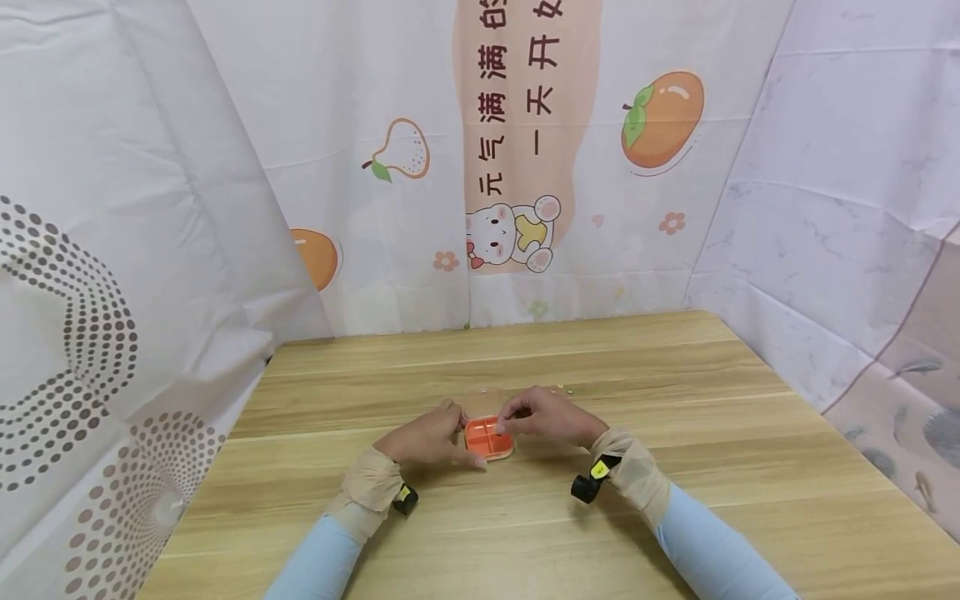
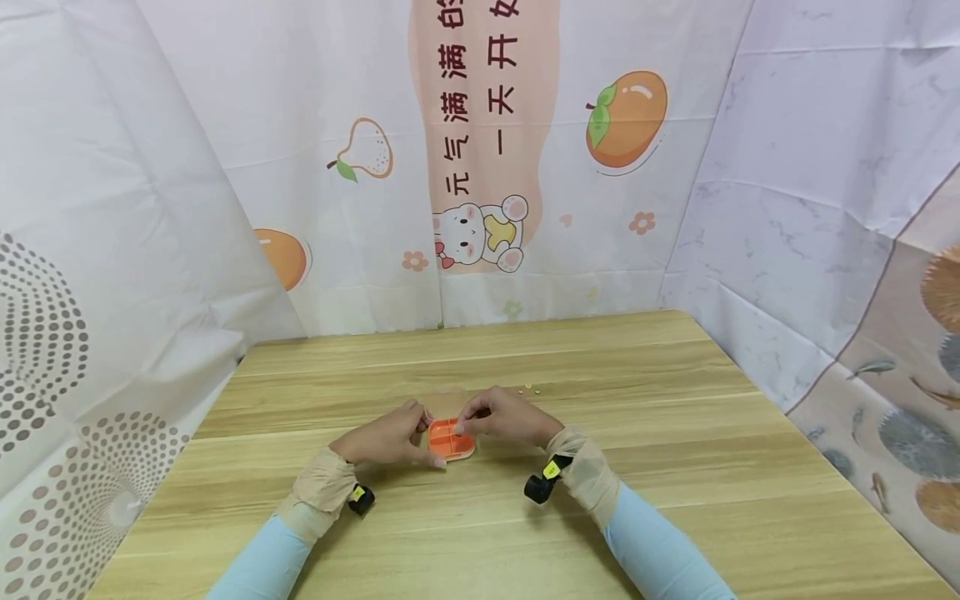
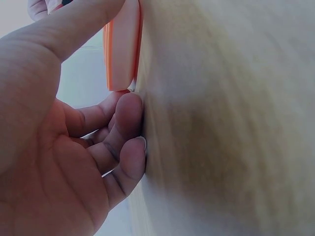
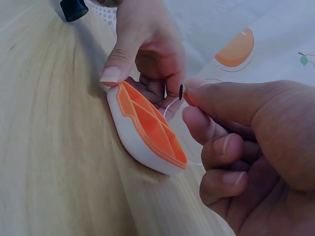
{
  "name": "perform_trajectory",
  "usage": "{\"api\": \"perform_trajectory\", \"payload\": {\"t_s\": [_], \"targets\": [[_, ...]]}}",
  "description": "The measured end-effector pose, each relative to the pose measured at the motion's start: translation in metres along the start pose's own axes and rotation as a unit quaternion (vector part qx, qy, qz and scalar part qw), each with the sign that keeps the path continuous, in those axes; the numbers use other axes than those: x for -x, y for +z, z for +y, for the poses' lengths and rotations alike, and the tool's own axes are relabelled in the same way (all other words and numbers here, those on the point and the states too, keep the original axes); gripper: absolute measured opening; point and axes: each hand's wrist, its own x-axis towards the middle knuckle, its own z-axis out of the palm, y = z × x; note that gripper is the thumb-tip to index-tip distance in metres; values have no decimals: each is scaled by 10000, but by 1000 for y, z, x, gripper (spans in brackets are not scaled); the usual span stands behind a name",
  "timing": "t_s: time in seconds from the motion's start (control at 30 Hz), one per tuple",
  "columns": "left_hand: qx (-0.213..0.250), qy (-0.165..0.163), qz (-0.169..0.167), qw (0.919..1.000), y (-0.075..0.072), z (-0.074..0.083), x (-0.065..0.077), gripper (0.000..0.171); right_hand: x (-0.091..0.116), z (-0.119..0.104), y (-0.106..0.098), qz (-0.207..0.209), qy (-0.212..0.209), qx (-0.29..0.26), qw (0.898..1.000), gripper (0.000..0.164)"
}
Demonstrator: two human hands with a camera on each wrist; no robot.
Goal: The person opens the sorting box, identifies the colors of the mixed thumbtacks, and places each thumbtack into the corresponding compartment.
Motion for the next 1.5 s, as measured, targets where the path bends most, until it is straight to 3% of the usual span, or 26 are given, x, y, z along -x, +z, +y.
{"api": "perform_trajectory", "payload": {"t_s": [0.87,1.17,1.5], "targets": [[-36,22,-18,10000,0,0,0,71,-4,-7,16,-59,-438,-129,9989,15],[-23,45,-3,10000,0,-1,0,72,-6,-7,21,22,-446,85,9990,12],[-47,76,20,10000,-1,2,2,68,-6,-14,25,54,-532,688,9962,6]]}}
